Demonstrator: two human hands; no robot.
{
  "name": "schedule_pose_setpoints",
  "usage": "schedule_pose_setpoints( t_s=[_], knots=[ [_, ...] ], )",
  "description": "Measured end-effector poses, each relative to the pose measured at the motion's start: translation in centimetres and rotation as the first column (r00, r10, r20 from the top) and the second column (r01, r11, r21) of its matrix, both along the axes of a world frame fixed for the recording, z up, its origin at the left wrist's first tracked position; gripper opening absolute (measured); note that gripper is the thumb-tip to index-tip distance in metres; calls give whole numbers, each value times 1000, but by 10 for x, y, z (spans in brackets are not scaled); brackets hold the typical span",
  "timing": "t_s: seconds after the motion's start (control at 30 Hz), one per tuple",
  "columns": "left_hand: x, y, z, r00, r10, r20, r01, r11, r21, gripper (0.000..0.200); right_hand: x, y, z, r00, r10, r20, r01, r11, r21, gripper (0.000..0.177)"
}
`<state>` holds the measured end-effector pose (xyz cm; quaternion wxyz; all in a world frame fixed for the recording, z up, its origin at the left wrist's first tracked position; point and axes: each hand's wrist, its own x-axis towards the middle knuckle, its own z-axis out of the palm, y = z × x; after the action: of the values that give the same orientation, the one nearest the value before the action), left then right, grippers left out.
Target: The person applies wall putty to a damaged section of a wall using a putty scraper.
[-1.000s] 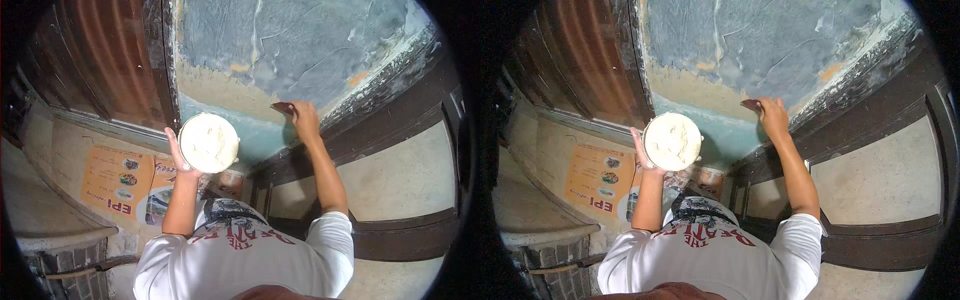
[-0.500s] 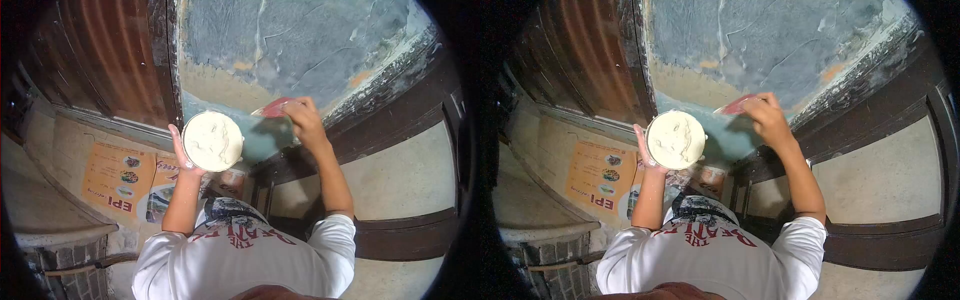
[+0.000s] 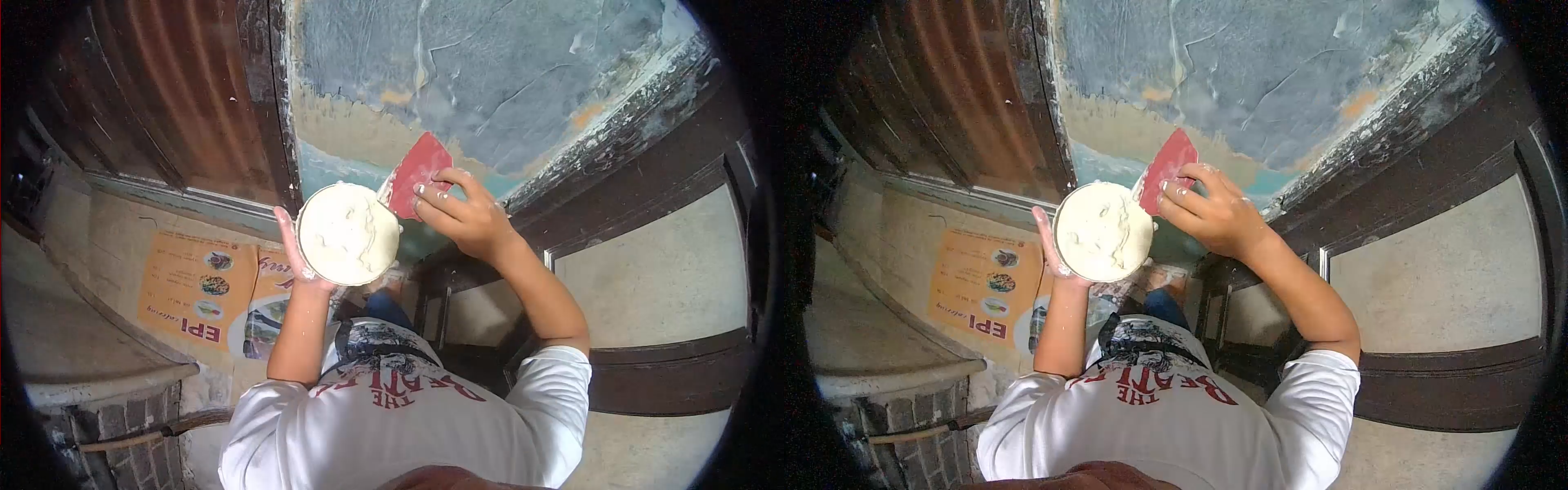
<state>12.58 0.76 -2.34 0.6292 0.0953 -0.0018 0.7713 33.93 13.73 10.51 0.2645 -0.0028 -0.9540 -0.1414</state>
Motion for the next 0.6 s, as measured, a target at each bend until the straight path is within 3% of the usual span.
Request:
schedule_pose_setpoints(
  t_s=[0.27, 0.6],
  knots=[
    [3, -1, 4, 1000, 8, -13, -8, 1000, 22, 105, -1, -2, -1, 998, 61, 12, -61, 995, 74, 25],
    [11, 6, 5, 999, -51, 7, 51, 999, -12, 107, 4, 0, -18, 998, 8, -67, -26, 963, -268, 28]
  ],
)
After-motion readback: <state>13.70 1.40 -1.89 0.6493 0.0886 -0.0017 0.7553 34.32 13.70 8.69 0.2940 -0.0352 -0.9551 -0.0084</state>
